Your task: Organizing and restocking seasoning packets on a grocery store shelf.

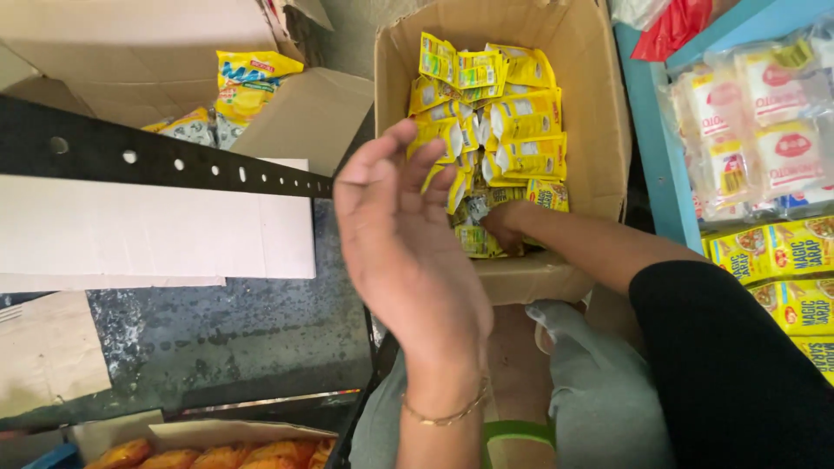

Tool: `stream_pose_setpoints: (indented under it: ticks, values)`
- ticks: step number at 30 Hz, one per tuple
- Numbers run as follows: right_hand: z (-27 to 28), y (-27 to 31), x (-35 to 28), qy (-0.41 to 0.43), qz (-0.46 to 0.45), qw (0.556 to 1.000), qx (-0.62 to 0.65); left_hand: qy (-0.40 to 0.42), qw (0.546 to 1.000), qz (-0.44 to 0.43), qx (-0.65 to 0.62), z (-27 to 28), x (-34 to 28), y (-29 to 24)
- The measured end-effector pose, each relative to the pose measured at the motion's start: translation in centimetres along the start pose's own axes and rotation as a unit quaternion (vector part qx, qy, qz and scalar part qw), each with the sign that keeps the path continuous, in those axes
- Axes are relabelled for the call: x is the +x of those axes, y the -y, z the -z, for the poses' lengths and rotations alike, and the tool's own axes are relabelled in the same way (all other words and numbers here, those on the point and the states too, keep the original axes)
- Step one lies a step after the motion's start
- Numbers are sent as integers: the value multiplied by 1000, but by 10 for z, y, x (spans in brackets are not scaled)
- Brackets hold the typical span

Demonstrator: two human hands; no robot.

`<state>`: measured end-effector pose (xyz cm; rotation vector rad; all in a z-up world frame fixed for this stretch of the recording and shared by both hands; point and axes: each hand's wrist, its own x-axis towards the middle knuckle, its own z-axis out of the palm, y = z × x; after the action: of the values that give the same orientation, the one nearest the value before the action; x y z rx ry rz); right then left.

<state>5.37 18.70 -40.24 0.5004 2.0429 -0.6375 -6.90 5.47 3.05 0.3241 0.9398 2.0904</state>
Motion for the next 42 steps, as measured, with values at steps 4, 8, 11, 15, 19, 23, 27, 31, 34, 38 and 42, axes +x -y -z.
stream_pose_setpoints:
  ticks: [4,8,11,15,19,23,27,31,34,38,42]
  values:
    - [29,0,-7,105,-25,994,-1,-12,999,18,-31,8,0,-17]
    - [37,12,5,92,-54,988,115,-3,999,5,-46,11,2,-31]
    - [52,43,-4,-50,-124,963,235,-11,998,-2,-60,11,4,-37]
    - [12,57,74,-291,-210,834,420,-13,997,-6,-75,9,6,-39]
    - [-2,56,100,-454,-97,770,436,-33,997,3,-69,9,5,-40]
    - [11,46,83,-382,-118,798,451,-21,996,-4,-90,13,5,-42]
    - [-9,29,108,-359,-188,808,429,-10,995,-4,-99,15,8,-44]
    - [-10,16,108,-300,-177,857,380,-20,995,9,-93,17,8,-46]
    - [12,35,47,-323,-109,894,289,-10,994,9,-104,23,12,-47]
    - [41,39,-32,-166,-112,887,415,1,993,20,-114,28,15,-49]
    - [63,38,-139,-259,-89,949,157,25,989,57,-133,33,11,-49]
